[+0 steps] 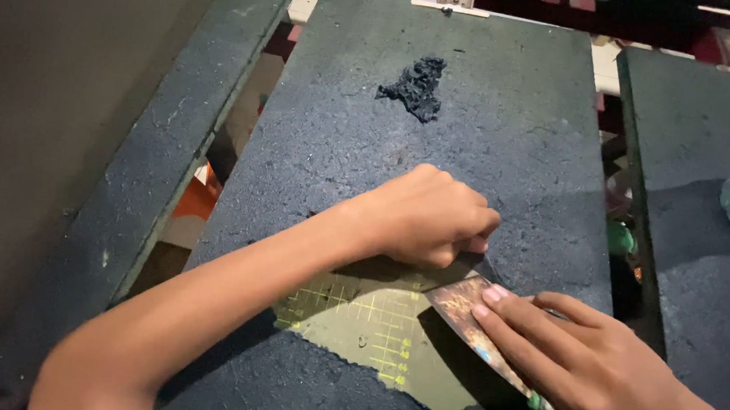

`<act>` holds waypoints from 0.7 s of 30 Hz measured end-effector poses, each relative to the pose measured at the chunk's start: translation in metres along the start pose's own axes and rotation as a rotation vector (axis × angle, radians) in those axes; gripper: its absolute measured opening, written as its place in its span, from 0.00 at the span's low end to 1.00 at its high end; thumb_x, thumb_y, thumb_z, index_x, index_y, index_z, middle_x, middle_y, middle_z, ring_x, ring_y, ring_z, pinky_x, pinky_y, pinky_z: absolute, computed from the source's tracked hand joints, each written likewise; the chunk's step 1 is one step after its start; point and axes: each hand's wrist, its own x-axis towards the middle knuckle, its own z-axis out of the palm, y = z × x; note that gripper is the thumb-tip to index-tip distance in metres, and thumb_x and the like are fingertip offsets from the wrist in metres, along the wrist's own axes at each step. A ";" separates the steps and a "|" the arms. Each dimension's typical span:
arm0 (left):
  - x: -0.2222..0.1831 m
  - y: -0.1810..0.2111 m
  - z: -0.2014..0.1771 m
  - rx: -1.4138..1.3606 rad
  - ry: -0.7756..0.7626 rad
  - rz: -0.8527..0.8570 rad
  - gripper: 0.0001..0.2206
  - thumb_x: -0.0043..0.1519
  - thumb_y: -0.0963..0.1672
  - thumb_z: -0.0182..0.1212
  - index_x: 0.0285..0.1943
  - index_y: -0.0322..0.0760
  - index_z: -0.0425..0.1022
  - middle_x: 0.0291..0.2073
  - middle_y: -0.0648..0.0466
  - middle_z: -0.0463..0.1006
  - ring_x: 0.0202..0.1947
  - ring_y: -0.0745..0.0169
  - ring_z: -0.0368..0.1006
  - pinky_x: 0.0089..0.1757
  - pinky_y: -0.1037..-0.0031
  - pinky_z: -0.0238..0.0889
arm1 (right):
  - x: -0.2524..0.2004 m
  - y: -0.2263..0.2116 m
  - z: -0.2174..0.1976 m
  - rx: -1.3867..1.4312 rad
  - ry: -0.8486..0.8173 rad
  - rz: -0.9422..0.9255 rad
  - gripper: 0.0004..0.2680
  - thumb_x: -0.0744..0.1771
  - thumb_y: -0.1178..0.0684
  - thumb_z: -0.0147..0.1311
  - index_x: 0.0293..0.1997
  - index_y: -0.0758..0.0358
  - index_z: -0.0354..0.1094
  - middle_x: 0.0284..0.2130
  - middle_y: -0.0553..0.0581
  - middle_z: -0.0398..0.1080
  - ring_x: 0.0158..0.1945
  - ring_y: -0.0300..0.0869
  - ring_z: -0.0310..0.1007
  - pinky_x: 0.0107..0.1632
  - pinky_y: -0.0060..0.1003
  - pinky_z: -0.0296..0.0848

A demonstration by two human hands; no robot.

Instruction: Scraping dried ink residue from a screen printing platen using a metal scraper tool.

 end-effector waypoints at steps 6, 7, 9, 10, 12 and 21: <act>0.001 -0.002 0.009 0.235 0.107 0.088 0.10 0.62 0.50 0.61 0.32 0.44 0.76 0.28 0.59 0.82 0.39 0.48 0.70 0.24 0.55 0.64 | 0.021 0.002 0.008 0.029 0.040 -0.093 0.15 0.72 0.57 0.35 0.65 0.70 0.60 0.61 0.69 0.67 0.59 0.55 0.74 0.54 0.50 0.74; 0.002 -0.003 0.012 0.227 0.151 0.109 0.10 0.60 0.50 0.62 0.31 0.45 0.77 0.27 0.58 0.82 0.36 0.48 0.71 0.29 0.55 0.65 | 0.026 0.004 0.013 0.042 0.052 -0.121 0.15 0.72 0.57 0.37 0.66 0.69 0.60 0.60 0.70 0.67 0.58 0.56 0.75 0.56 0.50 0.74; 0.000 -0.002 0.009 0.224 0.123 0.090 0.06 0.58 0.48 0.62 0.33 0.47 0.77 0.28 0.60 0.81 0.36 0.49 0.70 0.24 0.55 0.63 | 0.038 0.009 0.020 0.082 0.076 -0.127 0.14 0.72 0.59 0.39 0.66 0.71 0.60 0.58 0.70 0.69 0.56 0.57 0.75 0.56 0.51 0.74; -0.001 -0.002 0.009 0.219 0.095 0.064 0.04 0.55 0.47 0.62 0.35 0.50 0.78 0.29 0.61 0.81 0.37 0.49 0.70 0.20 0.56 0.62 | 0.044 0.011 0.024 0.128 0.098 -0.136 0.14 0.71 0.61 0.42 0.66 0.72 0.59 0.55 0.71 0.70 0.54 0.57 0.76 0.55 0.52 0.74; 0.000 -0.002 0.005 0.199 0.071 0.059 0.04 0.56 0.47 0.61 0.37 0.50 0.78 0.30 0.61 0.80 0.38 0.48 0.69 0.20 0.55 0.62 | 0.044 0.013 0.020 0.166 0.104 -0.095 0.14 0.71 0.61 0.42 0.66 0.69 0.60 0.54 0.68 0.70 0.50 0.57 0.75 0.53 0.51 0.74; -0.002 -0.006 -0.001 0.083 0.061 0.089 0.08 0.65 0.48 0.59 0.36 0.43 0.75 0.31 0.57 0.81 0.35 0.46 0.68 0.20 0.52 0.60 | 0.001 0.001 -0.003 0.079 -0.005 0.057 0.15 0.71 0.56 0.38 0.66 0.64 0.62 0.62 0.64 0.67 0.52 0.49 0.76 0.51 0.46 0.74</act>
